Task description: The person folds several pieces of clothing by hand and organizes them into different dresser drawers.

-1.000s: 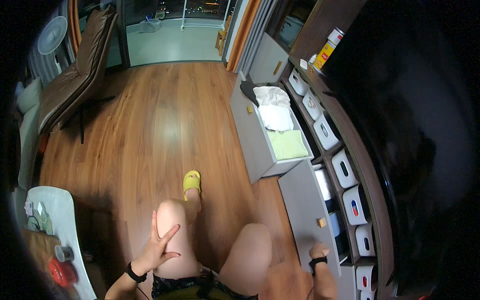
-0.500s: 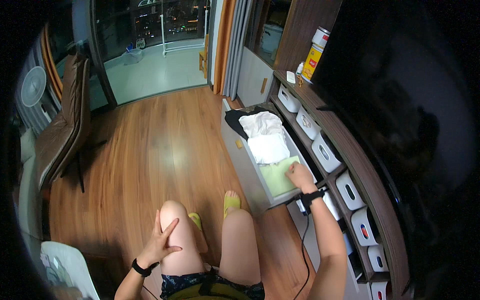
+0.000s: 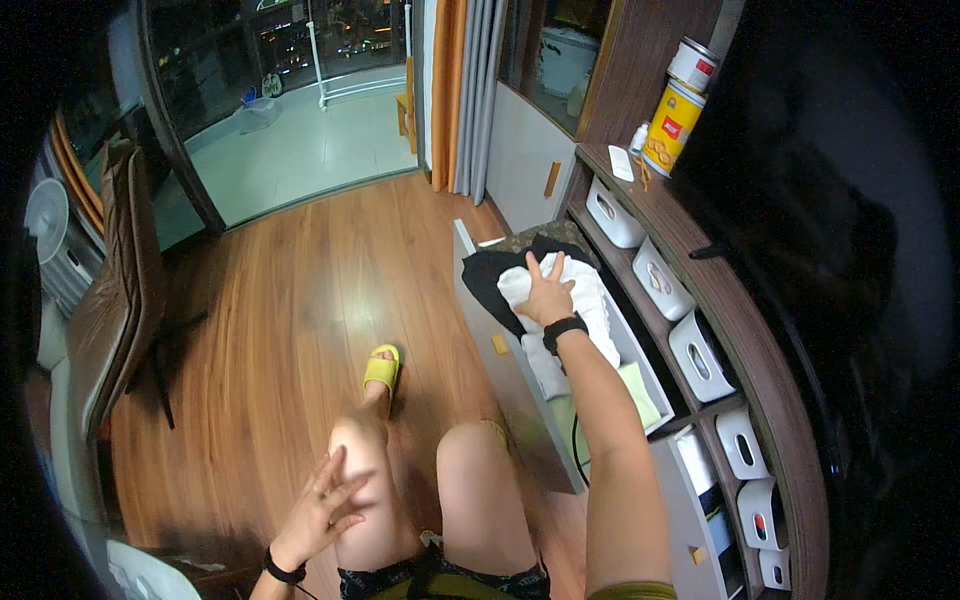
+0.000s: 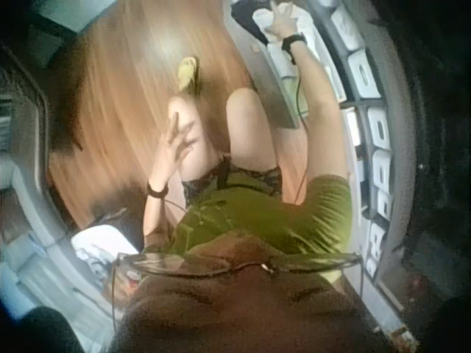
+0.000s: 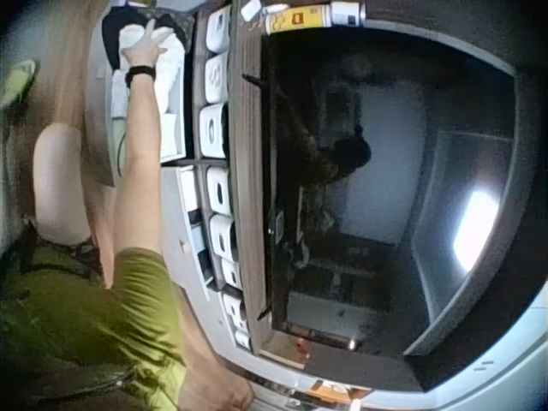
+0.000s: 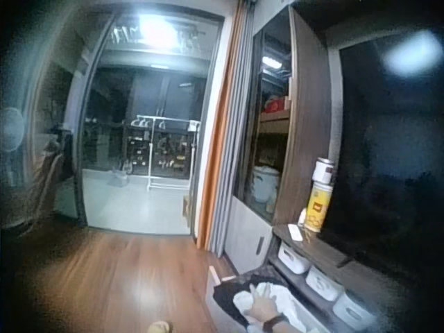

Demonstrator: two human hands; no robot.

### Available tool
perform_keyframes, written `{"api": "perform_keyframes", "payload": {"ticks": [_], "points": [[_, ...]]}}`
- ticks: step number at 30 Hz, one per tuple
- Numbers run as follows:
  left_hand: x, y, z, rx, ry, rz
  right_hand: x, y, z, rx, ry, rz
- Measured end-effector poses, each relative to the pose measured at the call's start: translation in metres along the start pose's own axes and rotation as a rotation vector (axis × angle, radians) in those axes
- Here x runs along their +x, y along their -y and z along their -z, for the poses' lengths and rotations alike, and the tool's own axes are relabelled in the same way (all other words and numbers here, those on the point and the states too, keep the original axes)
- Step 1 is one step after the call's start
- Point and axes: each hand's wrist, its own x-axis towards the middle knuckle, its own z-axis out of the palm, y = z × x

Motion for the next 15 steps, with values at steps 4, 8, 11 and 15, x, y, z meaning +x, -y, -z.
{"api": "perform_keyframes", "payload": {"ticks": [4,8,11,15], "points": [[0.027,0.003,0.018,0.124,-0.064,-0.065,0.018,-0.004,-0.02,-0.05,0.088,0.12],[0.066,0.008,0.039,0.146,-0.075,-0.147,0.034,-0.047,-0.003,0.022,-0.029,0.282],[0.09,0.004,0.054,0.02,-0.021,-0.229,0.024,-0.065,0.053,0.201,-0.179,0.212],[0.125,-0.008,0.065,-0.203,0.103,-0.37,-0.001,-0.07,0.126,0.355,-0.456,0.219]]}}
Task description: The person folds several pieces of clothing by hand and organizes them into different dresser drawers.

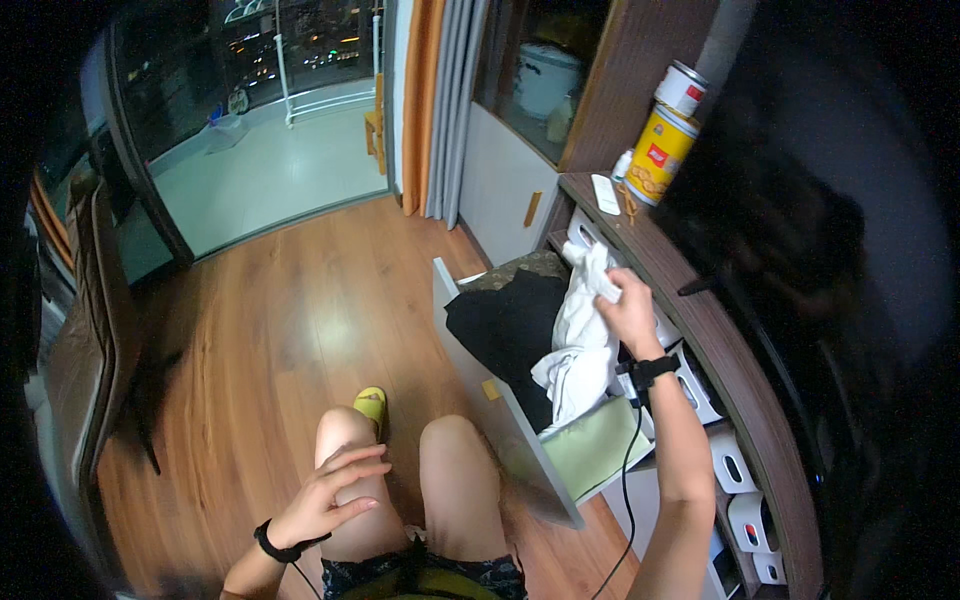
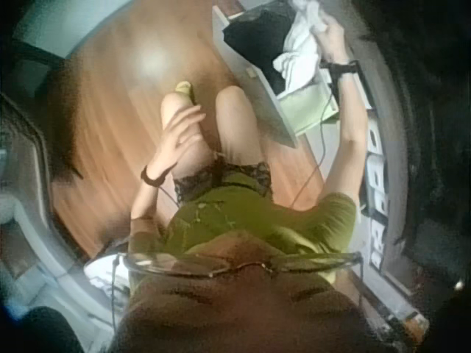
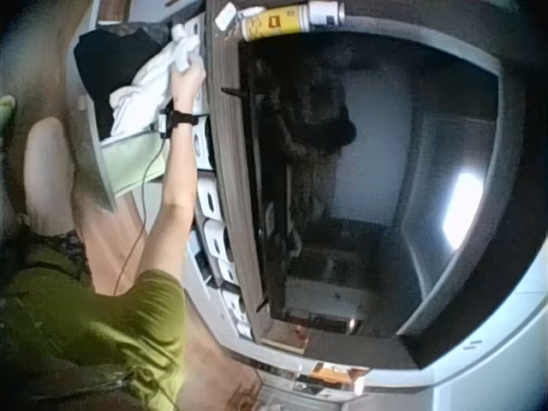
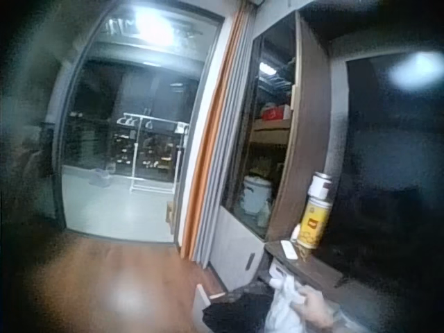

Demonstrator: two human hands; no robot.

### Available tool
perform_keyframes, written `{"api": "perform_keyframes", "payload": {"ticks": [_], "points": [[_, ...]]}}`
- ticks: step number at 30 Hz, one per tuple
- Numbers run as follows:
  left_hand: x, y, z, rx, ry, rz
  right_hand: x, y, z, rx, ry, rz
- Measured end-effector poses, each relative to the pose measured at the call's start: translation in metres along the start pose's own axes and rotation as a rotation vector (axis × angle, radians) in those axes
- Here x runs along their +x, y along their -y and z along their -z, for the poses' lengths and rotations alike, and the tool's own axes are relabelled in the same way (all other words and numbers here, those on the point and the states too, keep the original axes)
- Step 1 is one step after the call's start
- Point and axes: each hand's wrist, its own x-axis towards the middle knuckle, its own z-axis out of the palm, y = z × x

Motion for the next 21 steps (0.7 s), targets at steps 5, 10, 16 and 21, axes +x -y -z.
{"api": "perform_keyframes", "payload": {"ticks": [5,10,16,21], "points": [[0.049,0.004,0.004,-0.054,0.059,-0.149,0.004,0.032,0.049,0.515,-0.153,-0.155],[0.11,0.018,-0.012,-0.794,0.127,0.188,0.007,0.055,0.049,0.809,-0.251,-0.274],[0.136,0.032,-0.041,-1.118,0.204,0.484,-0.009,0.102,0.024,1.362,-0.265,-0.463],[0.132,0.023,-0.043,-1.662,0.271,0.524,-0.029,0.173,0.012,1.595,-0.173,-0.529]]}}
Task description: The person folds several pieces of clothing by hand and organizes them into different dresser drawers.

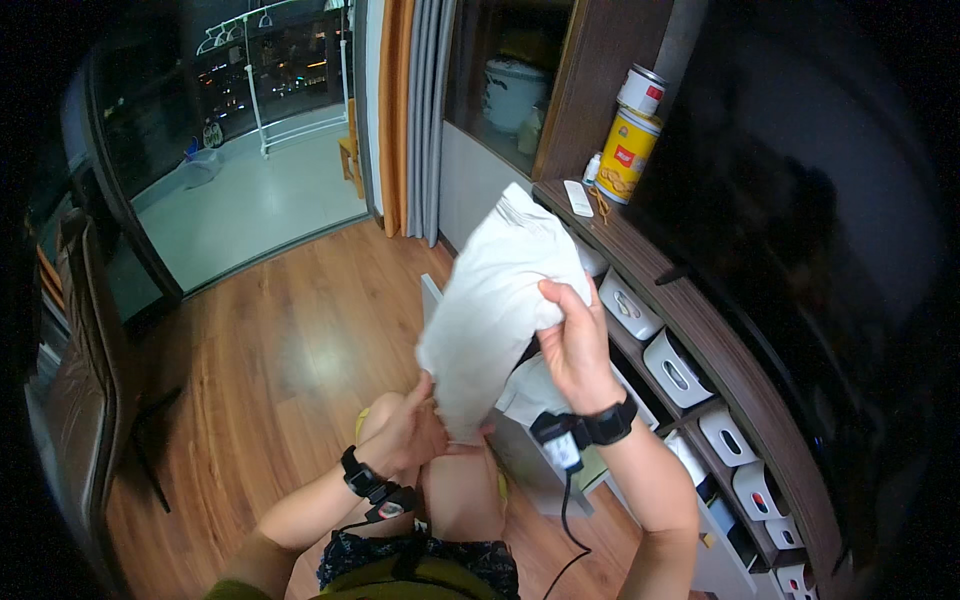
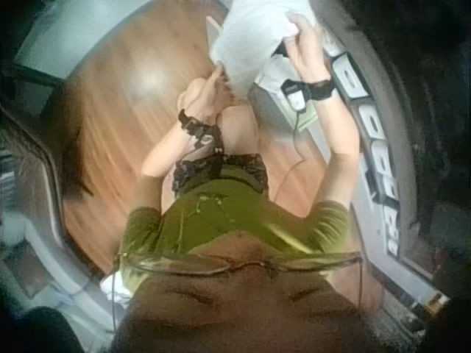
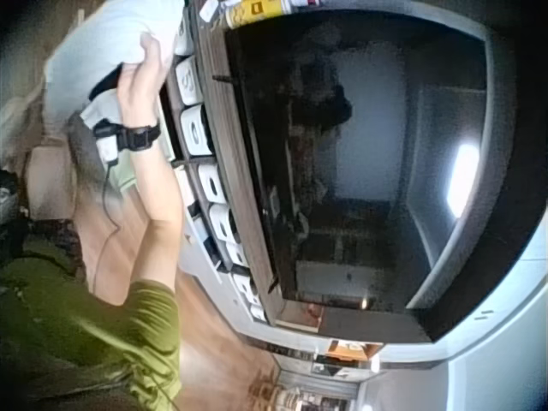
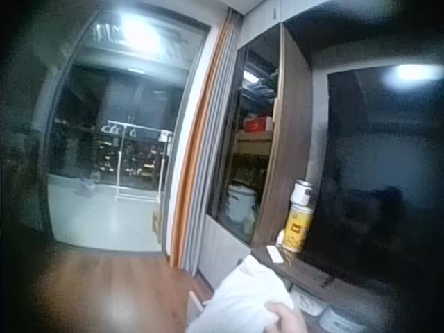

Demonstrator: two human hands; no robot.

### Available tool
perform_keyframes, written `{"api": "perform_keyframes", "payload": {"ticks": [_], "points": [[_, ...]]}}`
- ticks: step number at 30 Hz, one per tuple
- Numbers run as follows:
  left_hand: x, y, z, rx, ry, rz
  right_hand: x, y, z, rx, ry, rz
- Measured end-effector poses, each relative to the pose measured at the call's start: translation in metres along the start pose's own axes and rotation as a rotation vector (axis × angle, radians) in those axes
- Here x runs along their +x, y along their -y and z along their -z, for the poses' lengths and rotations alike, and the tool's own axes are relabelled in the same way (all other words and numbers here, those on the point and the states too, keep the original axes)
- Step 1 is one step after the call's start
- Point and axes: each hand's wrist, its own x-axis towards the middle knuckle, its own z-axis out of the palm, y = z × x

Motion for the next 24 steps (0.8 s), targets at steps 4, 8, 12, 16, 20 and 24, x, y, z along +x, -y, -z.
{"api": "perform_keyframes", "payload": {"ticks": [4,8,12,16,20,24], "points": [[-0.044,-0.019,-0.011,0.12,-0.249,-0.458,-0.057,-0.008,-0.021,0.008,0.019,-0.01],[-0.105,-0.032,-0.002,0.573,-0.415,-0.676,-0.114,-0.045,0.044,-0.419,0.039,-0.126],[-0.15,0.013,0.069,0.884,-0.48,-0.277,-0.161,-0.109,0.128,-1.042,0.613,-0.275],[-0.174,0.032,0.099,0.953,-0.509,-0.141,-0.114,-0.095,0.12,-1.165,0.487,-0.344],[-0.166,0.032,0.087,0.721,-0.47,-0.043,-0.008,-0.103,0.111,-1.541,0.32,0.205],[-0.189,0.038,0.09,0.717,-0.402,0.007,0.05,-0.171,0.114,-2.058,0.321,0.063]]}}
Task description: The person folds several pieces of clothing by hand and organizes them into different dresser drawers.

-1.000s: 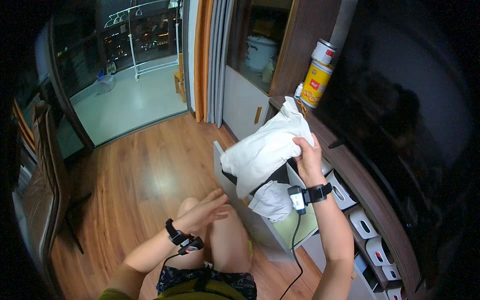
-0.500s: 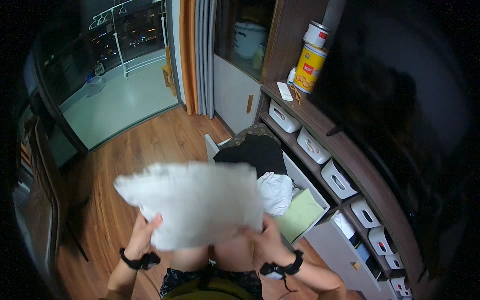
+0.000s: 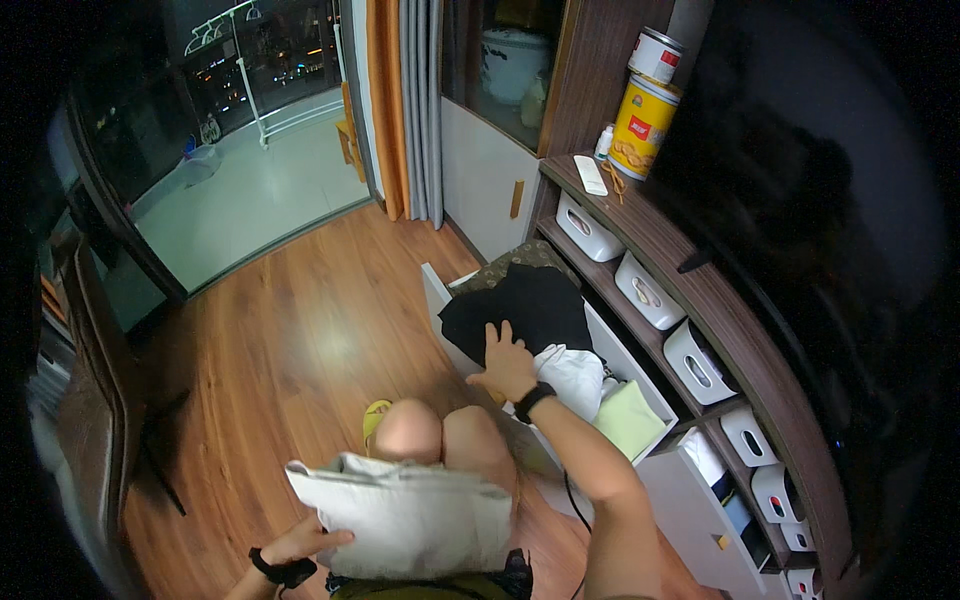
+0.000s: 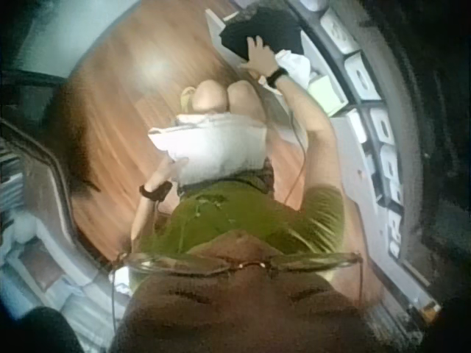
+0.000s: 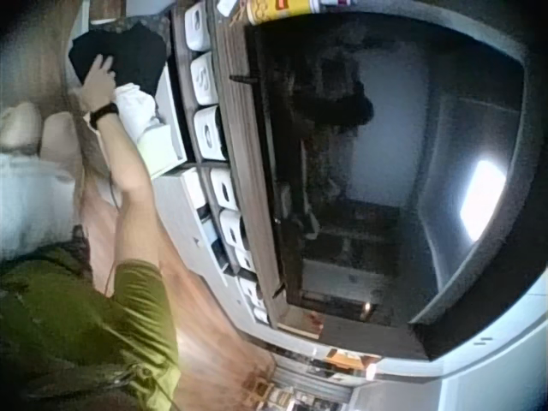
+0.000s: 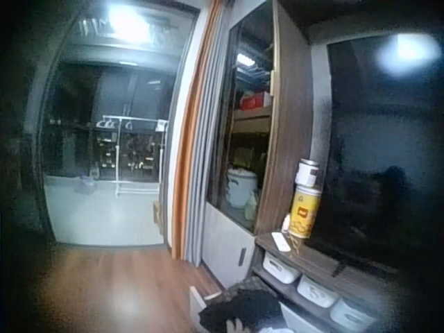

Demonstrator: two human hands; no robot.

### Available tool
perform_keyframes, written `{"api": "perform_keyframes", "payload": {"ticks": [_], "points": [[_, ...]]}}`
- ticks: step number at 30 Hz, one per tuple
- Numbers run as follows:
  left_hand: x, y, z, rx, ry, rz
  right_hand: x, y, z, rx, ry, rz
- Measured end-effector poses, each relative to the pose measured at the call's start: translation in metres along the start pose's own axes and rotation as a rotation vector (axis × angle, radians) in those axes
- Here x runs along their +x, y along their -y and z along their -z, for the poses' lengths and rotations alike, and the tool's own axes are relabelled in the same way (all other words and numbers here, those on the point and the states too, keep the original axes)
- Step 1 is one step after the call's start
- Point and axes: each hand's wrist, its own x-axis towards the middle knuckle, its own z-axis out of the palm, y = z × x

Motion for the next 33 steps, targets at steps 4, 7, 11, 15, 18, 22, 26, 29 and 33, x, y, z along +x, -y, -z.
{"api": "perform_keyframes", "payload": {"ticks": [4,7,11,15,18,22,26,29,33], "points": [[-0.028,-0.003,0.025,0.243,0.038,0.126,0.034,-0.015,-0.047,0.042,0.176,0.02],[-0.048,-0.002,0.06,0.208,-0.114,0.059,0.043,-0.035,-0.058,0.192,0.018,-0.007],[-0.041,-0.056,0.063,0.157,-0.495,-0.065,0.05,-0.074,-0.005,0.372,-0.101,-0.03],[0.008,-0.113,0.053,0.243,-0.329,-0.303,0.057,-0.108,0.083,0.677,-0.151,-0.075],[0.043,-0.153,0.045,0.256,-0.189,-0.337,0.024,-0.034,0.204,1.075,-0.225,-0.043],[0.097,-0.193,0.014,0.336,-0.082,-0.356,0.012,-0.01,0.291,1.55,-0.257,0.052],[0.14,-0.21,-0.01,0.207,-0.212,-0.249,-0.001,0.025,0.354,1.718,-0.164,0.393],[0.177,-0.205,-0.001,-0.428,0.413,-0.065,0.001,0.039,0.366,1.767,-0.178,0.426],[0.181,-0.187,0.026,-0.427,0.284,-0.364,0.006,0.048,0.352,1.682,-0.177,0.293]]}}
